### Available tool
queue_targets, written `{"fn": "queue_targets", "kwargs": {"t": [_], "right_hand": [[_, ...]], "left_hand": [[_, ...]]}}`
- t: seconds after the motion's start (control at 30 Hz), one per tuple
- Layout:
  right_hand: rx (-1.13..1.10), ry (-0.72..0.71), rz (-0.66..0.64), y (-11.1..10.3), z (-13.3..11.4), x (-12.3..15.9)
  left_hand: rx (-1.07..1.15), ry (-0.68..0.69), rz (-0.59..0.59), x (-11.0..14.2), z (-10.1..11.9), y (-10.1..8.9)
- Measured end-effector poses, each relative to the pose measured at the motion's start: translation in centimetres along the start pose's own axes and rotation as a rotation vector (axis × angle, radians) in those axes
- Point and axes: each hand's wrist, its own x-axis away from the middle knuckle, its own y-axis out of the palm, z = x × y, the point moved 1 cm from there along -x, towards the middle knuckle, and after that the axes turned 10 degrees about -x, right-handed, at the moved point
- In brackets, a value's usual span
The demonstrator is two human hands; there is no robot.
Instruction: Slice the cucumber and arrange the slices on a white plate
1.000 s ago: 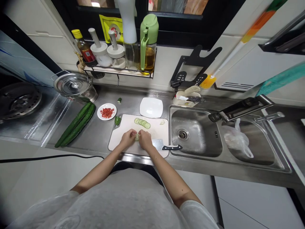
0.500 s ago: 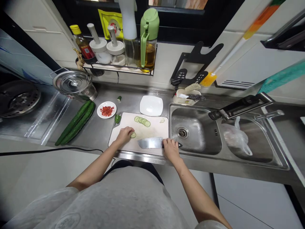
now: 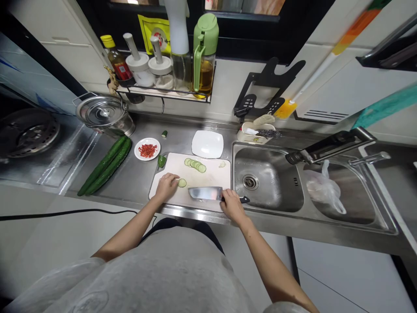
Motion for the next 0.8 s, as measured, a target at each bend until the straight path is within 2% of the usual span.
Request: {"fn": "queue_targets", "kwargs": {"t": [0.17, 0.27, 0.37, 0.53, 0.67, 0.8], "right_hand": [[-0.256, 0.087, 0.227, 0.2, -1.6, 0.0], [-0.315, 0.166, 0.264, 0.2, -3.1, -0.8], [-0.256, 0.203, 0.175, 0.0, -4.6, -2.1], [-0.055, 0.22, -0.063, -0.3, -7.3, -3.2], [0.038, 0.21, -0.242, -0.5, -9.3, -3.0], [0.099, 0.204, -0.317, -0.4, -10.6, -3.0]], "left_hand": [[-0.084, -0.031, -0.011, 1.7, 0.3, 0.0], [-0.088, -0.061, -0.025, 1.8, 0.6, 0.4], [-0.071, -0.053, -0.033, 1.3, 0.7, 0.8], [-0.037, -0.049, -0.008, 0.5, 0.8, 0.8], [0.0, -0.126, 0.018, 0.2, 0.7, 0.9], [0.028, -0.199, 0.02, -0.3, 0.6, 1.1]]}}
